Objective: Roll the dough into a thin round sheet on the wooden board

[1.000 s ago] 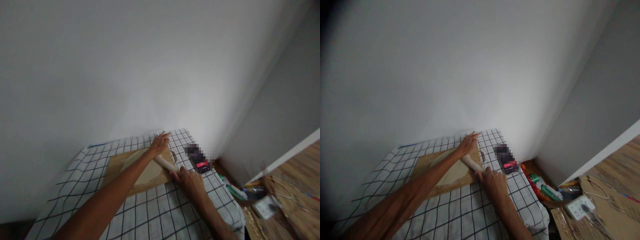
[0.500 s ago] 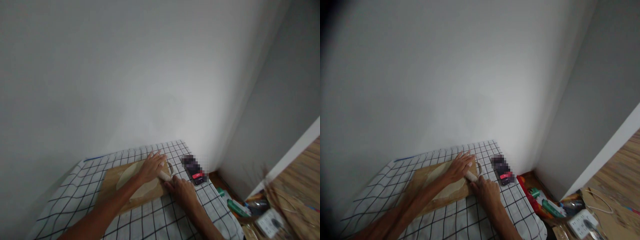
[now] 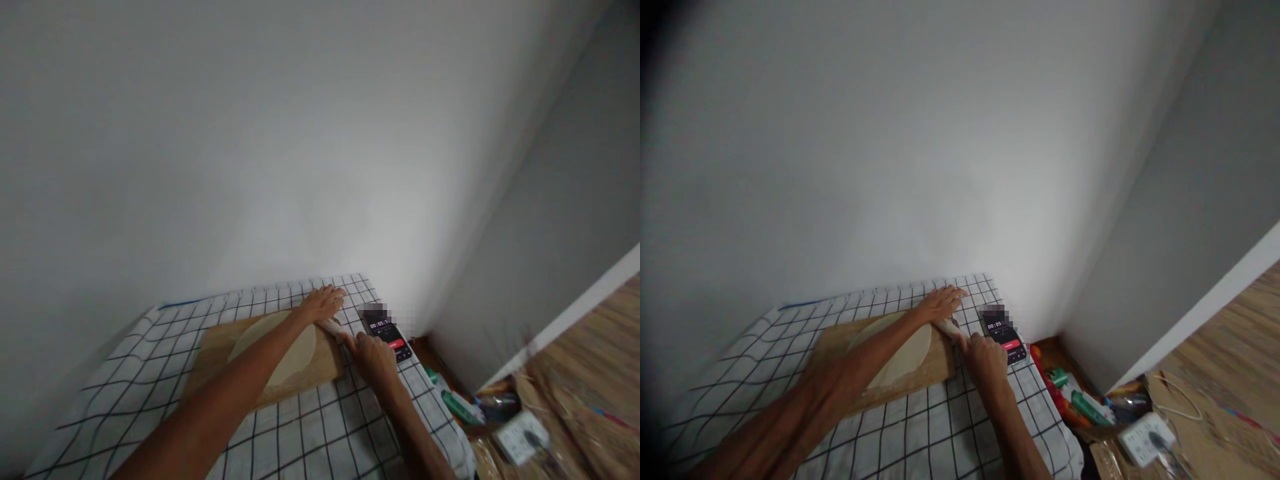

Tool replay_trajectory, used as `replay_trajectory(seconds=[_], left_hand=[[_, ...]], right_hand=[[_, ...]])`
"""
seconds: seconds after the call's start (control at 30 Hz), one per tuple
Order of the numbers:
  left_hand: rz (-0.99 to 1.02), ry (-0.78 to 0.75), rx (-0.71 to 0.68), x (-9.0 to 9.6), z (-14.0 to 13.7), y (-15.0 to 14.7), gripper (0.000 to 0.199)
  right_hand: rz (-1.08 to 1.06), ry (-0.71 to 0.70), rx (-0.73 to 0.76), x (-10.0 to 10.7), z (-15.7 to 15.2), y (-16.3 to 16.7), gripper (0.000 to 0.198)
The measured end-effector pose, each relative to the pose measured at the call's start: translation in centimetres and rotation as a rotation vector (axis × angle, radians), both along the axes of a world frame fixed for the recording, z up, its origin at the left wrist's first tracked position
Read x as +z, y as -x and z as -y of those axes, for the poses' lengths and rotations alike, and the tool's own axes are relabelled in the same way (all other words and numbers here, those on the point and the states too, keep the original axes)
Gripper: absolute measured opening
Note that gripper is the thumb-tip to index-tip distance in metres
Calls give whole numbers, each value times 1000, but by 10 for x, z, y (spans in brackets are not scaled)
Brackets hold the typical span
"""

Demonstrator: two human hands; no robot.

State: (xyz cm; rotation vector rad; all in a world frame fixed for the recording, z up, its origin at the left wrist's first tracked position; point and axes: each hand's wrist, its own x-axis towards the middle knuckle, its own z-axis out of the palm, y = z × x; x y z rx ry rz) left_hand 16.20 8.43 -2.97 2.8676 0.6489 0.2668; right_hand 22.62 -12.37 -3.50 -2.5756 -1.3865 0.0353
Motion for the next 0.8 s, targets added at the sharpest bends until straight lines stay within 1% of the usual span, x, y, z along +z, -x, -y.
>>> replay_trajectory(seconds=[0.1, 0.17, 0.23, 0.3, 0.33, 0.4, 0.47, 0.53, 0.57, 0.6, 0.67, 0.8], left_hand=[[11, 29, -9, 15, -2, -7, 42], [28, 50, -26, 28, -2, 3, 45], [53, 67, -27, 41, 1, 30, 52], [87, 68, -10, 48, 7, 75, 57], [98, 68, -10, 48, 12, 101, 56], [118, -24, -14, 42, 24, 157, 52], [66, -113, 5, 29, 38, 206, 51], [38, -169, 61, 13, 50, 239, 52], [26, -188, 90, 5, 53, 249, 52], [18, -205, 116, -3, 55, 254, 53], [23, -243, 152, -15, 54, 254, 53], [101, -318, 169, -24, 42, 231, 54]], right_hand=[[-14, -26, 16, 4, -2, -5, 62], [-12, -50, 25, 8, 1, -3, 64], [1, -79, 39, 12, 6, 6, 64], [-6, -105, 83, 16, 12, 23, 61], [-17, -116, 119, 17, 14, 33, 59], [-48, -134, 199, 18, 16, 57, 55], [-74, -152, 280, 17, 15, 80, 51], [-94, -149, 345, 14, 10, 99, 47], [-97, -142, 364, 13, 8, 105, 46], [-90, -138, 376, 11, 5, 110, 45], [-42, -157, 374, 8, 1, 114, 44], [74, -265, 335, 7, -7, 108, 37]])
